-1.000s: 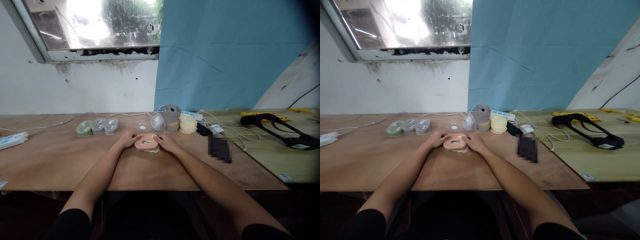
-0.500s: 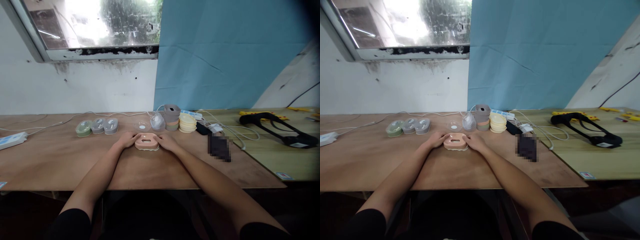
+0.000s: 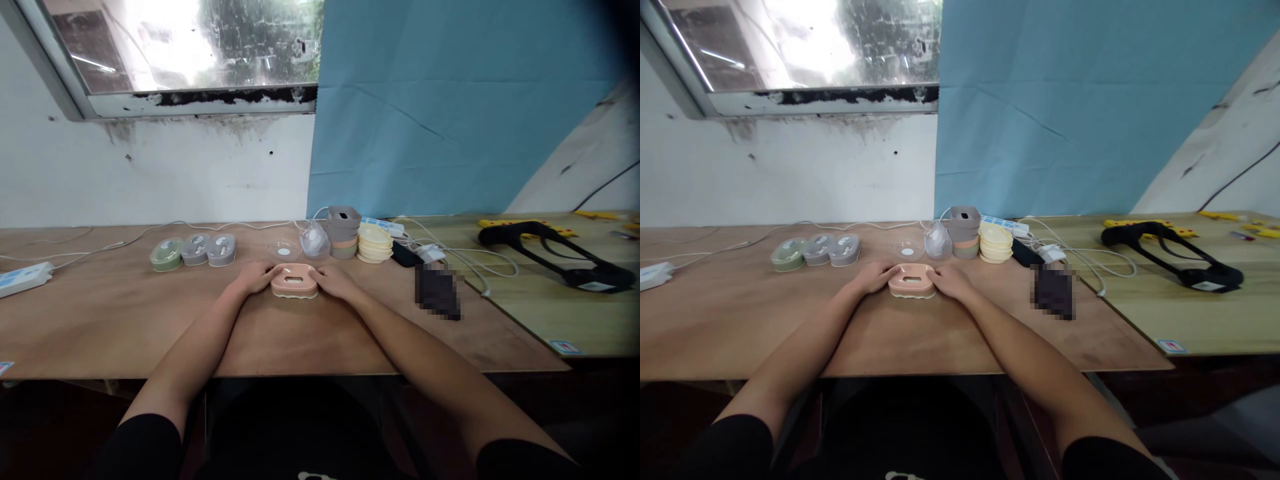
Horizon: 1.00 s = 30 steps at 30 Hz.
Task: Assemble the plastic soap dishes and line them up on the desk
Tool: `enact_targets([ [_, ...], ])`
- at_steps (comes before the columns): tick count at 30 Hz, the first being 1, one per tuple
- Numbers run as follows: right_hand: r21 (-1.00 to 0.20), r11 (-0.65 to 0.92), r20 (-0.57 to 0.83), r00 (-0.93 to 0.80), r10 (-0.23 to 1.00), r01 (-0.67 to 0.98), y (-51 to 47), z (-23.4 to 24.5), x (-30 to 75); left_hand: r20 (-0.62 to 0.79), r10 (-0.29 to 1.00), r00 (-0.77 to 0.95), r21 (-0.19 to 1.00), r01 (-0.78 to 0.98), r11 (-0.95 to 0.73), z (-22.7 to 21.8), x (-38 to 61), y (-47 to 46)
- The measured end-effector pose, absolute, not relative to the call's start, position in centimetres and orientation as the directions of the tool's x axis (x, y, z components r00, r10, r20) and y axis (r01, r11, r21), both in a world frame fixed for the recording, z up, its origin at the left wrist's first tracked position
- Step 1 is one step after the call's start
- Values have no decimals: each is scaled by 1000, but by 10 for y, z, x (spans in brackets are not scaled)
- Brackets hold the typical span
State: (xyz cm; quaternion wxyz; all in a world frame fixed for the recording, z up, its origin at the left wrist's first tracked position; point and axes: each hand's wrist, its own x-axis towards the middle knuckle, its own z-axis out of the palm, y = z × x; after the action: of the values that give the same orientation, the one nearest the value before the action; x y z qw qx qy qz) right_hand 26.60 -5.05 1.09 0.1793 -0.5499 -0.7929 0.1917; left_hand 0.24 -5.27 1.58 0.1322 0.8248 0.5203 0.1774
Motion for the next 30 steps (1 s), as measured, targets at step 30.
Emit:
enact_targets([
  [30, -508, 361, 129, -345, 930, 782, -52, 11, 267, 163, 939, 302, 473, 811, -343, 9, 3, -45],
])
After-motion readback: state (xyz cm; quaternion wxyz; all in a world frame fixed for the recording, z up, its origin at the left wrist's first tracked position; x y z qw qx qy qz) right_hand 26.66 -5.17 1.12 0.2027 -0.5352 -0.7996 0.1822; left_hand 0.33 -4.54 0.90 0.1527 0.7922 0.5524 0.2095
